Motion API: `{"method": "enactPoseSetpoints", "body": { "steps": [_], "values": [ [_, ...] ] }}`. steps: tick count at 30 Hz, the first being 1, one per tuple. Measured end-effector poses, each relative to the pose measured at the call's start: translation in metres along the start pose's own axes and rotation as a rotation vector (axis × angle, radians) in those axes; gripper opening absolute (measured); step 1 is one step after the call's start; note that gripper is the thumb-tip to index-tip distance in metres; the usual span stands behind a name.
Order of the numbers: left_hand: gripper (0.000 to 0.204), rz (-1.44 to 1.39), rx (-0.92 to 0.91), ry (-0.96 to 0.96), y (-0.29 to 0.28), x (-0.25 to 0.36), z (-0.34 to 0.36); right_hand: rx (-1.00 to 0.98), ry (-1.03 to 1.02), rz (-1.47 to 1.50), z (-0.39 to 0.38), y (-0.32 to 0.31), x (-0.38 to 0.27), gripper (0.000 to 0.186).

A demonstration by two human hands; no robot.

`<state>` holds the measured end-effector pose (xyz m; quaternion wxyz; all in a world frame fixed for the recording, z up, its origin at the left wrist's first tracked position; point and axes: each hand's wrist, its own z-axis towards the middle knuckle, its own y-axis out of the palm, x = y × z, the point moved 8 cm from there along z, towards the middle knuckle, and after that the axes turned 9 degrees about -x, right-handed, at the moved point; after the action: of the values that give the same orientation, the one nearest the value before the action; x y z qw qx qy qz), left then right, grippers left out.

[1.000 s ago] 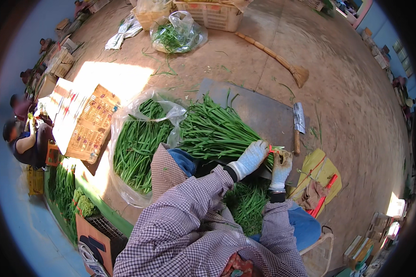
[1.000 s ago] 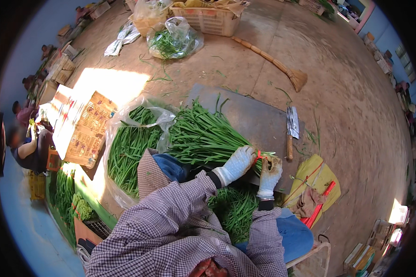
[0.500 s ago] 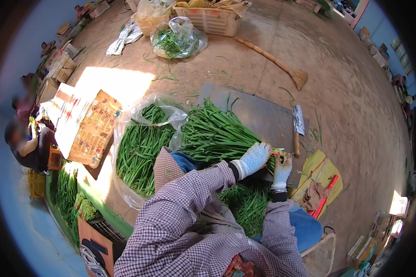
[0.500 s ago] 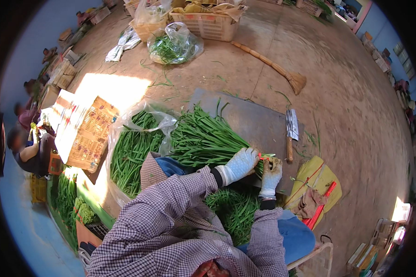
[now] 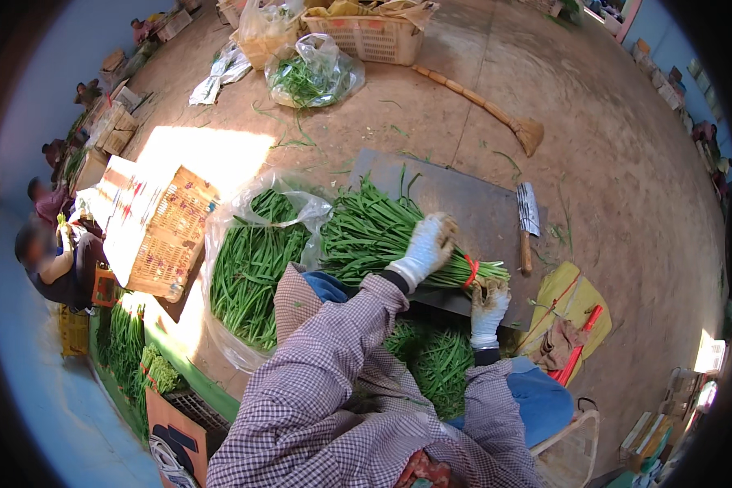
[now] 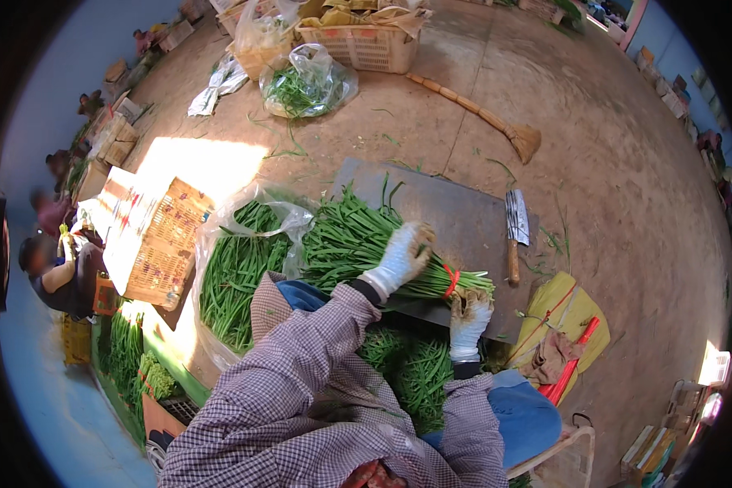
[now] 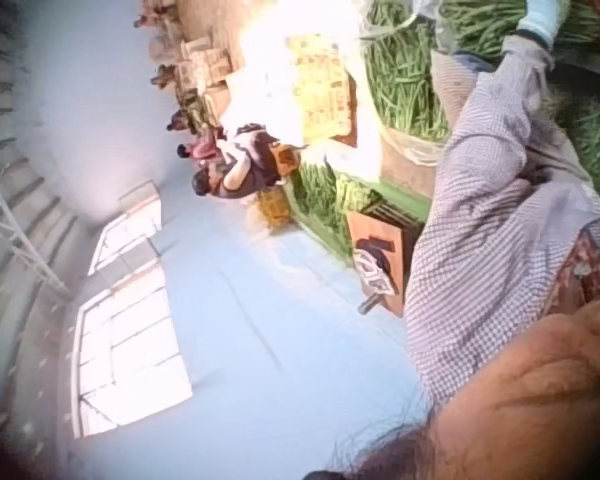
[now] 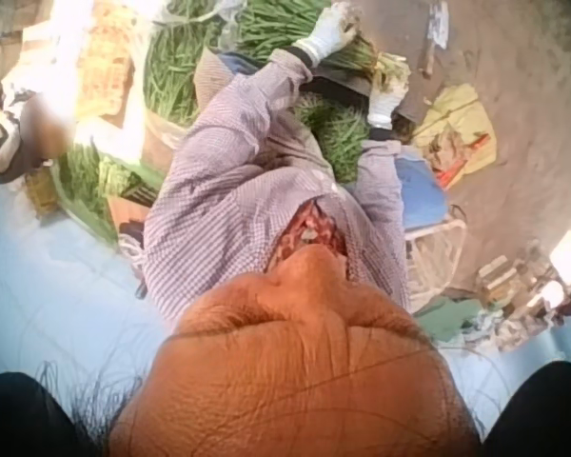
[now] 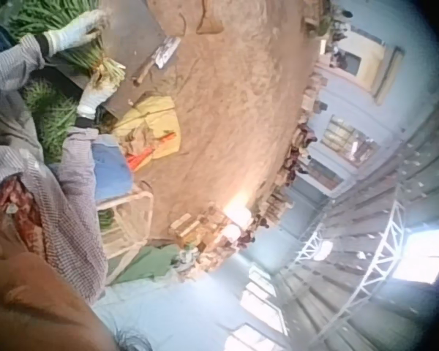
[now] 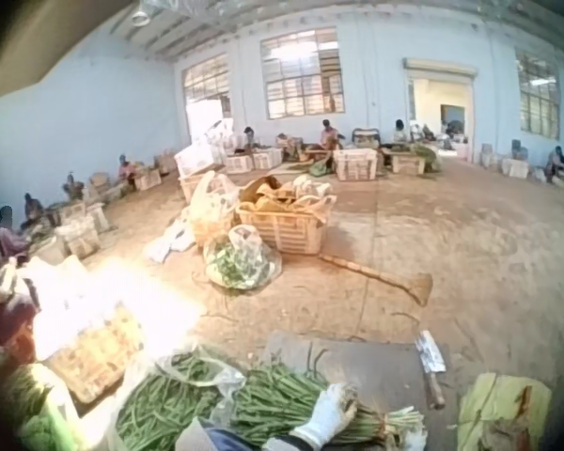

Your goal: The person gathers green leafy vegetables, aligns them into bundles, and ties them with red rubber bands. The person places the finished bundles into a nearby basket.

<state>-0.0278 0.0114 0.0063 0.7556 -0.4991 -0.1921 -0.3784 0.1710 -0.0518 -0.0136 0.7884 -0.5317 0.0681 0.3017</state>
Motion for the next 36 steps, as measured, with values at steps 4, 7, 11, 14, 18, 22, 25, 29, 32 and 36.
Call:
{"method": "enactPoseSetpoints", "body": {
  "steps": [4,7,11,14,18,22,25,29,32,36],
  "values": [
    [0.020,0.391,-0.021,-0.211,-0.050,-0.032,-0.025,-0.051,0.045,0.049,0.006,-0.001,0.001,0.029],
    [0.017,0.470,0.000,-0.225,-0.056,-0.050,-0.033,-0.012,0.037,0.029,0.007,-0.003,-0.001,0.028],
    [0.009,0.458,-0.067,-0.238,-0.044,-0.084,-0.032,-0.025,0.031,0.079,0.006,0.000,0.001,0.026],
    [0.007,0.223,0.099,-0.387,-0.044,-0.103,-0.031,-0.013,0.043,0.052,0.009,-0.005,-0.001,0.025],
    [0.012,0.199,0.579,-0.736,-0.095,-0.182,-0.045,-0.066,-0.040,0.041,0.019,-0.020,-0.005,0.023],
    [0.064,0.183,0.325,-0.321,-0.093,-0.089,0.029,0.045,0.323,0.429,0.062,-0.053,0.083,0.025],
    [0.083,0.170,-0.500,-0.036,0.019,-0.010,0.052,-0.294,0.486,-0.392,0.085,-0.024,0.134,0.041],
    [0.109,0.547,-1.057,0.188,0.134,0.064,0.024,-0.499,0.438,-0.426,0.090,0.025,0.160,0.048],
    [0.112,0.616,-1.319,-0.082,0.162,0.066,0.014,-0.426,0.537,-0.235,0.083,0.034,0.183,0.041],
    [0.085,0.513,-1.030,0.011,0.135,0.045,0.025,-0.347,0.690,0.152,0.055,-0.023,0.154,0.047]
  ]
}}
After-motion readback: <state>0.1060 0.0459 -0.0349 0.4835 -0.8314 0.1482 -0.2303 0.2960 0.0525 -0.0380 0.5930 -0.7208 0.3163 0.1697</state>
